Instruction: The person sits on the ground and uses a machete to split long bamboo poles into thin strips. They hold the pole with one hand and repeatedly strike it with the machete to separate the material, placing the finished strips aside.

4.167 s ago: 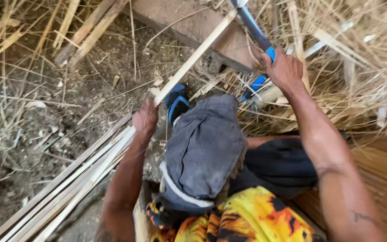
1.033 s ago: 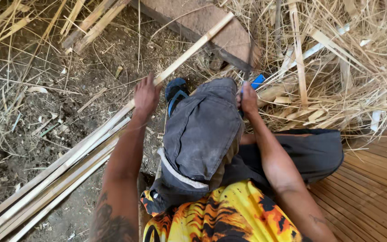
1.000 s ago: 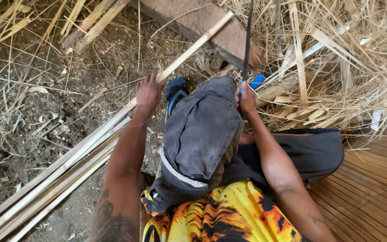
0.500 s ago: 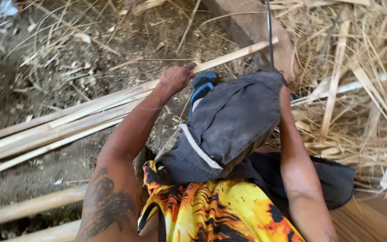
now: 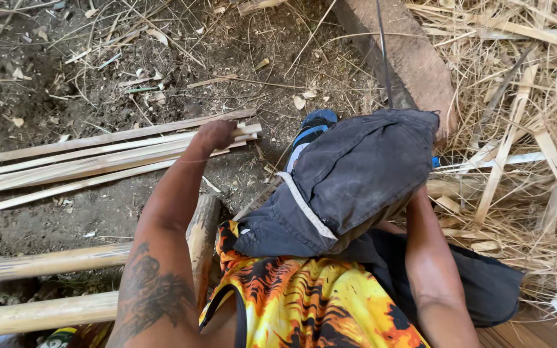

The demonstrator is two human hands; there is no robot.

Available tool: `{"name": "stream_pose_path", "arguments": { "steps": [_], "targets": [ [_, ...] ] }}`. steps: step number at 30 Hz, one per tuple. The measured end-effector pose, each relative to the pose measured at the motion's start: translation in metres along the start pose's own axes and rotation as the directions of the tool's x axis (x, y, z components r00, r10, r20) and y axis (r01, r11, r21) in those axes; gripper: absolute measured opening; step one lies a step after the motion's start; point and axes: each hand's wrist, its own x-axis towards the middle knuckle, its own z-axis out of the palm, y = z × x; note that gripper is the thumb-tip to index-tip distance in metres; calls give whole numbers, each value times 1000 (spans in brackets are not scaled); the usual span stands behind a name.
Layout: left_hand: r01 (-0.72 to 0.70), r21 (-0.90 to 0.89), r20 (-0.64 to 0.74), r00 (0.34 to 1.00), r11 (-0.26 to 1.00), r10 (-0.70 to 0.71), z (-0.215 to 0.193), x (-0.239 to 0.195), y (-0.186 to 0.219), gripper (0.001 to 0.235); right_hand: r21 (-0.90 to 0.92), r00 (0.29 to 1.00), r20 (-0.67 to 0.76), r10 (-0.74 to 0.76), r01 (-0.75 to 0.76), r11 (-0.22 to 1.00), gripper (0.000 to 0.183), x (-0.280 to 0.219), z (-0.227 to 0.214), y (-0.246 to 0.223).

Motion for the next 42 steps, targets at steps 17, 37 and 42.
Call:
{"name": "stream_pose_path", "arguments": {
  "steps": [17, 37, 42],
  "targets": [
    [-228, -159, -663, 746, 961, 68, -117, 50, 74, 46, 107, 979, -189, 76, -56, 993, 29, -3, 15, 16],
    [40, 105, -480, 877, 994, 16, -234, 118, 113, 49, -100, 928, -371, 6, -47, 994, 14, 3, 46, -16],
    [-120, 17, -454, 884, 993, 115, -267, 67, 146, 41, 478, 815, -240, 527, -373, 795, 21, -21, 17, -40]
  ]
}}
